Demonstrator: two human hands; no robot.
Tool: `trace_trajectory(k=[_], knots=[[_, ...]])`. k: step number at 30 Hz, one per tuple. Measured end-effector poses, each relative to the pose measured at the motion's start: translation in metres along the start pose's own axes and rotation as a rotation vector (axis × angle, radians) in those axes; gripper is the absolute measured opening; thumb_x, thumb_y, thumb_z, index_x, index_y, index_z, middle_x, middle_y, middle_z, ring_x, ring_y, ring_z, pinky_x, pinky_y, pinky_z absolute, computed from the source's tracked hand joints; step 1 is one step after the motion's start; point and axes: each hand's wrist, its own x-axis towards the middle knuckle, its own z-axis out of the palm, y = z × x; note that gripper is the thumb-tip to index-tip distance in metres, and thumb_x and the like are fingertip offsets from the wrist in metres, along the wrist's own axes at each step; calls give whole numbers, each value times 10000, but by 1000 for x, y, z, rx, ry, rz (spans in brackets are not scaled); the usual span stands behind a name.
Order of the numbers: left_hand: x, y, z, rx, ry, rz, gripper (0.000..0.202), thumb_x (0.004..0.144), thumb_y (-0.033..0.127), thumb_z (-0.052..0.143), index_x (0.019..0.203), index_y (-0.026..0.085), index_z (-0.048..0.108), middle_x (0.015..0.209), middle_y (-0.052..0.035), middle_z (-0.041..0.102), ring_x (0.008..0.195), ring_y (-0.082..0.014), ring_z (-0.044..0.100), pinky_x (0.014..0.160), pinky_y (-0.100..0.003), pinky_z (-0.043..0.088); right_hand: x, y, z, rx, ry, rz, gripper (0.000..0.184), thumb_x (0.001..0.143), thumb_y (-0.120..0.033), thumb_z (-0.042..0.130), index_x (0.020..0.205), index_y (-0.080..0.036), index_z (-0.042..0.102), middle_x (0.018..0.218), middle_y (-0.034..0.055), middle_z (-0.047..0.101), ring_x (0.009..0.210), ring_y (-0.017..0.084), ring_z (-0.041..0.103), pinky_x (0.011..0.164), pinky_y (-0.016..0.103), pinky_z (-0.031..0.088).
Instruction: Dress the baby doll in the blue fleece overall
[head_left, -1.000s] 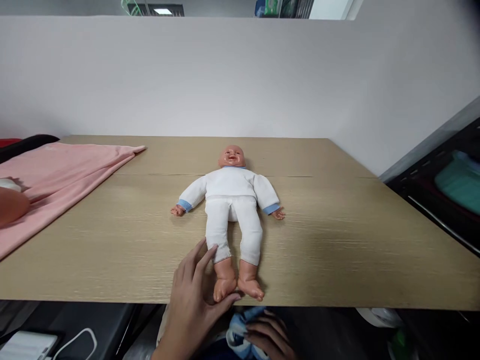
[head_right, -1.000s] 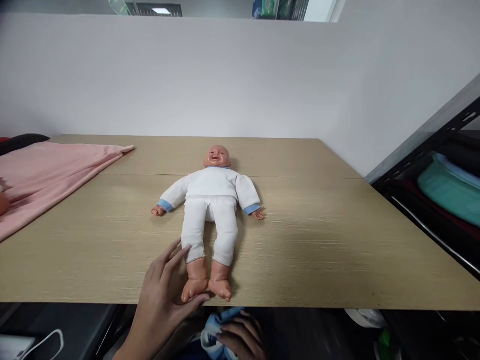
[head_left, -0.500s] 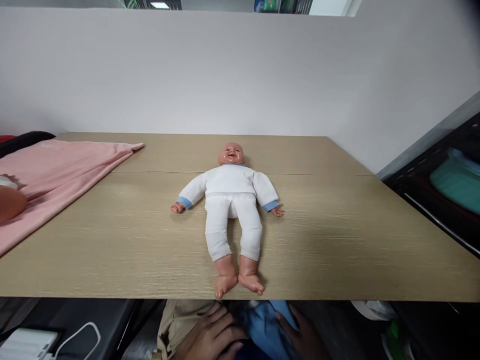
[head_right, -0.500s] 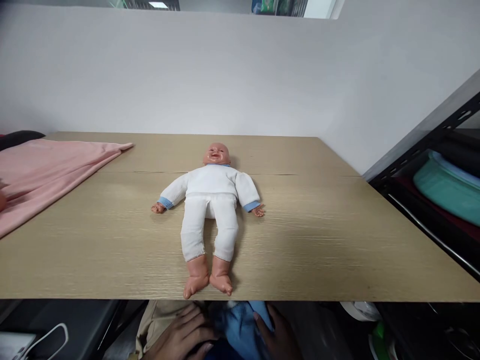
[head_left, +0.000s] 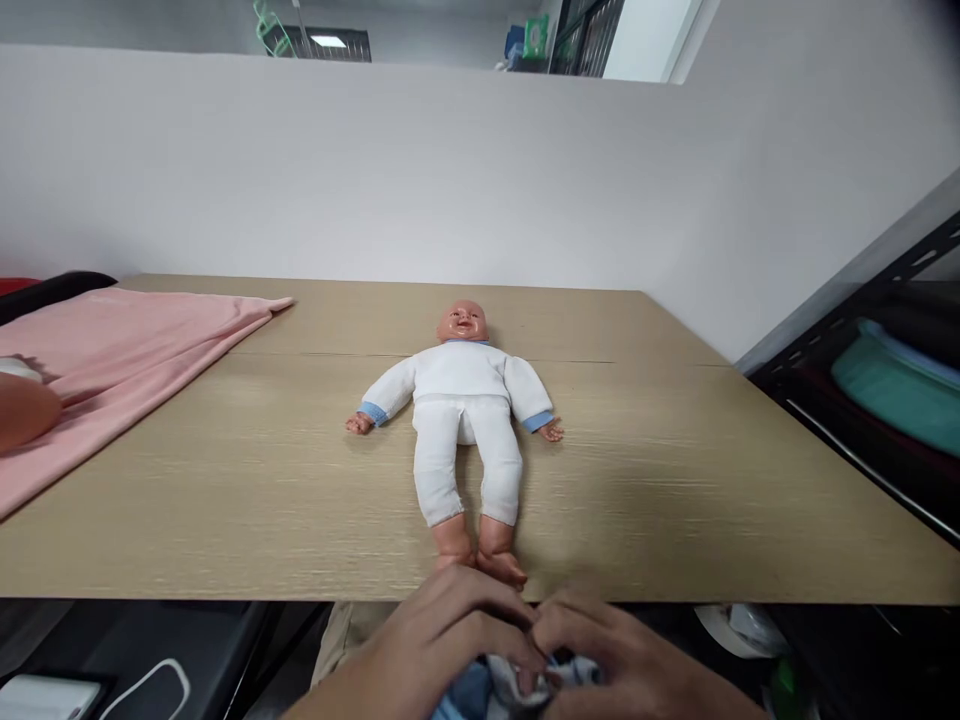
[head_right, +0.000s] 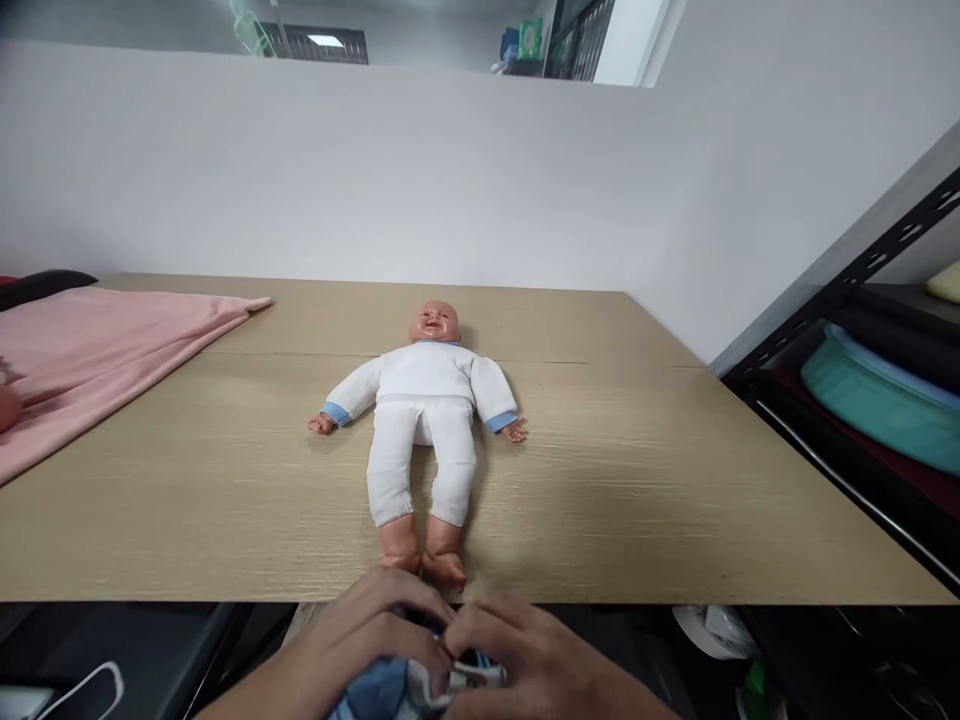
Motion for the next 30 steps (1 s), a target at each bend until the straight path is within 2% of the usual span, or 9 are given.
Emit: trace_trajectory(k=[4,8,10,13,16,20,25,28,30], knots=[[26,31,-38,-16,127,-95,284,1020,434,850,1087,267,631,1340,-70,720,1251,-236,700,1113,-324,552,32,-25,-46,-190,196,-200,228,976,-119,755,1080,-284,635,1273,33,730,1197,206,718,1072,312,571],[26,40,-60,9,134,-79,152,1106,262,712,1052,260,570,1293,-35,716,1172,-197,684,1035,-290,532,51,-26,-71,-150,303,-89,444,864,-67,809,1126,-303,540,1418,44,632,1283,223,693,1057,318,569],[22,36,-67,-42,214,-86,108,1155,250,608,1062,266,556,1200,-21,699,1078,-175,667,966,-279,524,58,-21,-80,-100,254,45,518,886,-144,846,1244,-323,518,1507,59,607,1362,255,668,1106,365,554],[19,27,-73,-146,363,-97,118,1201,294,524,1095,281,574,1079,1,653,980,-156,628,890,-269,508,68,-9,-90,58,49,226,644,916,-402,920,1399,-328,501,1393,51,687,1246,260,723,1056,385,577],[21,19,-80,-178,441,-50,143,1209,321,516,1098,282,598,1073,0,636,992,-158,614,892,-269,505,77,0,-97,167,-62,272,786,865,-548,956,1487,-300,544,1305,49,738,1189,275,735,1006,382,579],[26,11,-93,-139,455,-70,203,1206,348,509,1039,268,589,1102,-16,610,1025,-180,600,919,-299,497,80,1,-103,29,29,292,552,901,-573,913,1321,-262,734,1184,44,776,1082,276,710,928,375,528],[30,8,-111,281,491,-169,155,1151,431,615,1174,280,589,1494,-94,570,1470,-317,486,1221,-464,378,77,-13,-104,-9,269,169,209,944,-342,871,1104,-269,758,986,-13,719,876,185,636,768,303,474],[41,10,-120,380,414,-238,534,1021,492,825,1450,328,553,1678,-106,483,1591,-359,404,1273,-497,364,84,-21,-105,-64,349,45,150,975,-204,802,1090,-283,747,984,-28,717,876,160,643,767,278,468],[52,11,-125,259,279,-275,751,956,539,893,1575,364,505,1634,-88,554,1536,-347,499,1237,-466,425,92,-22,-107,-120,378,-30,224,970,-139,770,1133,-292,747,1041,-26,729,934,156,667,810,270,481]])
